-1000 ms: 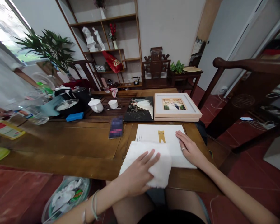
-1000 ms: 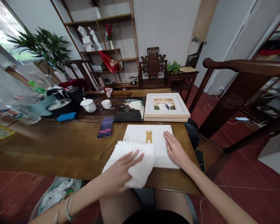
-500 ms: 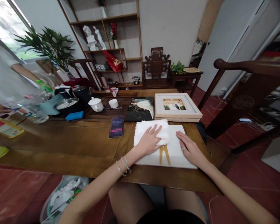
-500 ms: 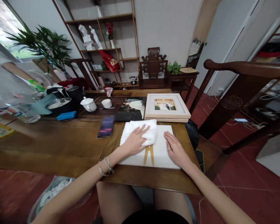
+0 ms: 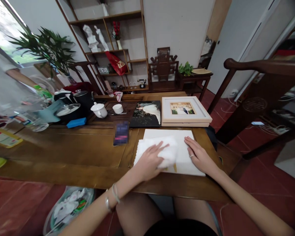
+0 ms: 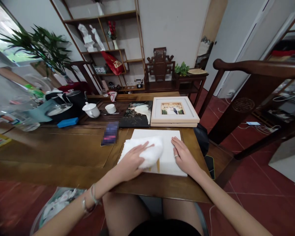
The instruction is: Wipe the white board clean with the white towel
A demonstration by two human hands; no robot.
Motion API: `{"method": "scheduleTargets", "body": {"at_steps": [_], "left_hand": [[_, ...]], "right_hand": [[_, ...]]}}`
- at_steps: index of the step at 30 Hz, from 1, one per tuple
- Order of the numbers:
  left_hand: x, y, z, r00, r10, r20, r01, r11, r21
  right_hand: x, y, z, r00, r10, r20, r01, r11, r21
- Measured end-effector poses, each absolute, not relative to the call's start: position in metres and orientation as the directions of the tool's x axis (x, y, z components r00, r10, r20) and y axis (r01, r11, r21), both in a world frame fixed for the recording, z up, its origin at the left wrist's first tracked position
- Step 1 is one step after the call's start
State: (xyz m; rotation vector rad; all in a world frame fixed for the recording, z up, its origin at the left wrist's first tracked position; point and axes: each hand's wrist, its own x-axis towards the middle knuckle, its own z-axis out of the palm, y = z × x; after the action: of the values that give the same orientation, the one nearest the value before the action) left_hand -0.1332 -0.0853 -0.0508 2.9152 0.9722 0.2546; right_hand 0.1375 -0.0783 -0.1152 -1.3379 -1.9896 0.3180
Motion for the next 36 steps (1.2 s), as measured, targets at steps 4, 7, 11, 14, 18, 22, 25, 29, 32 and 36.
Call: {"method": "scheduleTargets", "body": {"at_steps": [4,7,11,14,18,22,25,29,32,36], "left_hand": [[-0.121,-0.031,-0.051,0.731,0.661,0.169,0.659,-0.748,0.071],[-0.112,-0.014,-0.051,0.758,0.632,0.160,0.637,-0.771,0.030],[-0.104,-0.038,-0.054,0.814,0.572,0.103,0.578,-0.815,-0.038],[-0.105,-0.080,-0.054,0.846,0.528,0.075,0.531,-0.847,-0.035],[-0.109,-0.132,-0.051,0.892,0.445,0.078,0.446,-0.895,0.010],[-0.108,-0.141,-0.050,0.891,0.444,0.089,0.443,-0.896,0.033],[-0.098,-0.112,-0.050,0.819,0.565,0.095,0.564,-0.825,0.047],[-0.067,-0.063,-0.051,0.657,0.743,0.127,0.737,-0.669,0.100],[-0.042,-0.041,-0.055,0.599,0.782,0.173,0.779,-0.619,0.099],[-0.022,-0.033,-0.061,0.636,0.741,0.214,0.751,-0.658,0.047]], "right_hand": [[0.137,-0.079,-0.113,-0.213,0.880,0.424,0.715,0.436,-0.547],[0.136,-0.078,-0.113,-0.214,0.881,0.422,0.713,0.436,-0.549],[0.137,-0.078,-0.114,-0.216,0.881,0.420,0.710,0.437,-0.552],[0.138,-0.080,-0.113,-0.232,0.880,0.415,0.708,0.445,-0.548],[0.139,-0.080,-0.113,-0.253,0.877,0.409,0.702,0.457,-0.546],[0.139,-0.080,-0.114,-0.258,0.876,0.409,0.692,0.462,-0.554],[0.139,-0.079,-0.115,-0.252,0.873,0.418,0.692,0.464,-0.553],[0.137,-0.080,-0.111,-0.267,0.865,0.425,0.686,0.480,-0.546],[0.136,-0.082,-0.104,-0.257,0.880,0.400,0.679,0.459,-0.572],[0.139,-0.080,-0.101,-0.013,0.926,0.378,0.619,0.304,-0.724]]}}
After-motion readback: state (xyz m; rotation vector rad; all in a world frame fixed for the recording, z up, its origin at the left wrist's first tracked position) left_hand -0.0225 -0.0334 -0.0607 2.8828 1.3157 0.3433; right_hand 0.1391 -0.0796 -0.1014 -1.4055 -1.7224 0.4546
